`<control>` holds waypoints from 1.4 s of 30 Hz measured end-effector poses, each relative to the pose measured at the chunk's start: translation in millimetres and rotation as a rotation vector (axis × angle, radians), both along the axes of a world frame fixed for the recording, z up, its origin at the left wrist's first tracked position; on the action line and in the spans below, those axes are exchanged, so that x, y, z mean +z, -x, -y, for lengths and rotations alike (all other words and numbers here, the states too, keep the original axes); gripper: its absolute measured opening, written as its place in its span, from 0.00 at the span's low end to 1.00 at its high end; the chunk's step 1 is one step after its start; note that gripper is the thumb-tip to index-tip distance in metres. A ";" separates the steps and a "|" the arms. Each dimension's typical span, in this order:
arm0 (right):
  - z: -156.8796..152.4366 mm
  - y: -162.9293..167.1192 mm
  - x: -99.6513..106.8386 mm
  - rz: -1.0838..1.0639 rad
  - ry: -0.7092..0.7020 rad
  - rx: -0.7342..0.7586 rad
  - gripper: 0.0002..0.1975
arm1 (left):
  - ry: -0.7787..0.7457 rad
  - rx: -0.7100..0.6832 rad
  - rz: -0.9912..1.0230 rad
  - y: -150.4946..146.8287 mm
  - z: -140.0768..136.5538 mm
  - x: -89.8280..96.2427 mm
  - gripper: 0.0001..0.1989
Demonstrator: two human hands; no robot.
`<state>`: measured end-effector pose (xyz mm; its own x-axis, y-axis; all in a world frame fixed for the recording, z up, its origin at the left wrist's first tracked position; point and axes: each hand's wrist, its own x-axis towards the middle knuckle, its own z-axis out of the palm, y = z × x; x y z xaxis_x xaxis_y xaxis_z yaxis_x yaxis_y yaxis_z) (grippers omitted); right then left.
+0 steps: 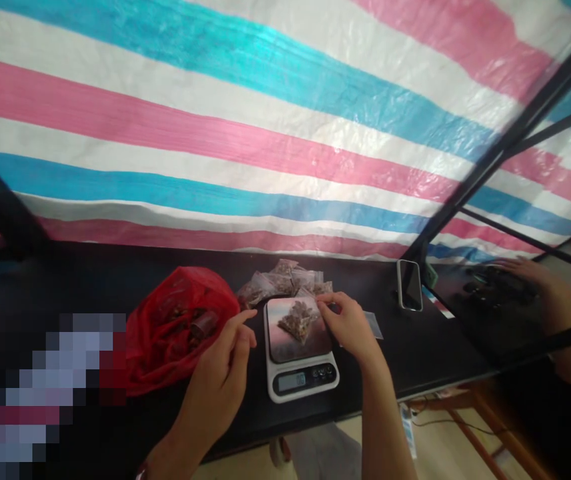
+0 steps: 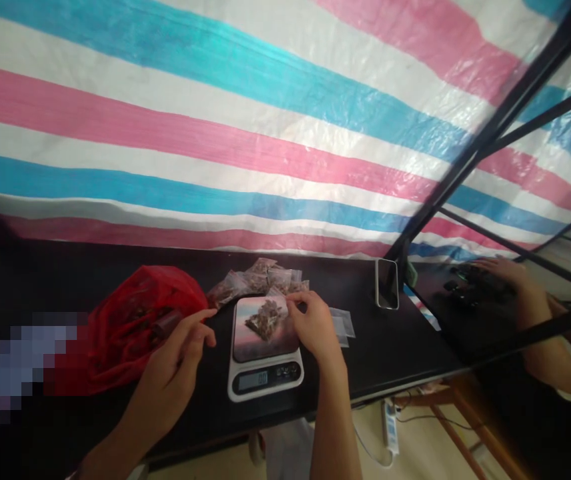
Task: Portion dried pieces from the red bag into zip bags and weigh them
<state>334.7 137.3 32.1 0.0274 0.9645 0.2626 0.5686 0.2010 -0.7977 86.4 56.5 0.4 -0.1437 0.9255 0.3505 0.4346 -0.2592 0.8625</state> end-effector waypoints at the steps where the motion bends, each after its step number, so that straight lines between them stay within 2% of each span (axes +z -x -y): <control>1: -0.6 -1.7 -2.0 0.017 -0.009 0.000 0.10 | 0.001 0.003 -0.013 -0.4 -1.1 -0.2 0.22; 6: -3.2 -7.0 -6.7 0.111 -0.078 -0.028 0.13 | 0.008 0.011 -0.049 -3.4 -5.4 -2.7 0.21; 13: -10.5 -25.4 -8.7 0.040 -0.114 -0.214 0.17 | -0.026 0.037 -0.071 0.2 -6.1 -6.1 0.17; 19: -10.0 -28.5 -6.9 -0.025 -0.099 -0.287 0.23 | -0.069 0.062 -0.029 6.4 -5.9 -10.8 0.16; 35: -15.7 -17.5 -15.1 -0.009 -0.037 -0.236 0.18 | -0.130 0.052 -0.018 16.6 -4.6 -14.0 0.15; 42: -13.9 -10.4 -17.4 0.021 0.019 -0.168 0.11 | -0.148 0.062 -0.008 12.5 -2.3 -10.4 0.16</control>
<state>345.1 151.2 14.7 0.1835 0.9516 0.2464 0.6098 0.0864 -0.7879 73.9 58.9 -9.9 -0.1956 0.8530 0.4838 0.4602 -0.3558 0.8134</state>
